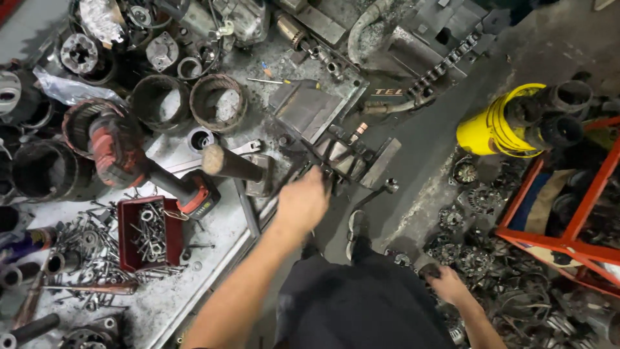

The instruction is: The person clamps a dark metal component in a bench vise and works its surface with a hand file, repositioning the part repeatedly. They then move to a cluttered workbench, handle alternator-style components, and pick up a multimeter with test leads near the parts.

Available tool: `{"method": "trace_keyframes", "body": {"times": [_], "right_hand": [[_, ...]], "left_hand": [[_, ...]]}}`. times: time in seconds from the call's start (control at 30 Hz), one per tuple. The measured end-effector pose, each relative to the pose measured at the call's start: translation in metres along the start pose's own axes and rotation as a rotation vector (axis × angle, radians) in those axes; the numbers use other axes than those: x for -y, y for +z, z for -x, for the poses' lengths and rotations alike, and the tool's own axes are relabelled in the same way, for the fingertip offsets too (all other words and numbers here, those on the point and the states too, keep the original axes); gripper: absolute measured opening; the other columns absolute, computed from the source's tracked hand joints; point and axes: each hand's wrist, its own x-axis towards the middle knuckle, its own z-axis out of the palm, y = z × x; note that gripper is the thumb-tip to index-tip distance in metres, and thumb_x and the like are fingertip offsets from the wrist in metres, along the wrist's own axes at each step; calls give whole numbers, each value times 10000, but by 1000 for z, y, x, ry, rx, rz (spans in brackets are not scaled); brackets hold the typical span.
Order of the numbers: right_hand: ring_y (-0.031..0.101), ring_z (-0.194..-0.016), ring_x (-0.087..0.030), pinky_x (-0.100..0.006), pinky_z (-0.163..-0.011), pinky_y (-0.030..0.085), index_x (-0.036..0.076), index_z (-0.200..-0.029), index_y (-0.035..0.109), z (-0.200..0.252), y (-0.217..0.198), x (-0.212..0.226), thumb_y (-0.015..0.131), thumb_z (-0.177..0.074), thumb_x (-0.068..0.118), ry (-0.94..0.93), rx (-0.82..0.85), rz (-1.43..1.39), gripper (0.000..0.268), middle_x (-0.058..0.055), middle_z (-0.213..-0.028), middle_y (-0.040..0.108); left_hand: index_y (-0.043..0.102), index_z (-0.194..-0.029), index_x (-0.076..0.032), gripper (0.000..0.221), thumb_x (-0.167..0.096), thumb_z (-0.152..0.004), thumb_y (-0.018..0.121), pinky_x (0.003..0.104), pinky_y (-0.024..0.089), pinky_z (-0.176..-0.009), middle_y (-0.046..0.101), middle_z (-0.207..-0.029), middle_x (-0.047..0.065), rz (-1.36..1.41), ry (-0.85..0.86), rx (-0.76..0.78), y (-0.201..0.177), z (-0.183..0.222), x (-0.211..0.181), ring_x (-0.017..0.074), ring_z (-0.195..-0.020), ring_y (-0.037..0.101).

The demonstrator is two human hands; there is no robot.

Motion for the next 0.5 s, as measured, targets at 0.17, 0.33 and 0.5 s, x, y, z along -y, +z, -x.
{"method": "trace_keyframes", "body": {"times": [0.17,0.33,0.5], "right_hand": [[677,-666,-205,-320,-626,541,98,-1132,802,0,28,-12,615,-856,153,42,34,59,338,-58,-914,848],[678,-721,-237,-350,-647,534,60,-1075,802,-30,61,-87,616,-846,137,33,54,-48,305,-111,-868,797],[613,-598,-254,-338,-495,429,28,-1202,783,-8,62,-85,552,-854,49,72,-1,-312,418,-176,-850,798]], "left_hand": [[501,-1021,18,287,-267,-1002,524,487,535,-584,675,-826,208,-78,30,-92,3,1,0,416,-651,669],[582,-901,-76,283,-283,-1073,495,242,304,-461,512,-698,10,1517,-309,577,6,-16,33,101,-536,433],[461,-1237,12,382,-262,-1019,613,201,324,-409,544,-773,106,1598,-571,379,4,-9,20,126,-507,469]]}}
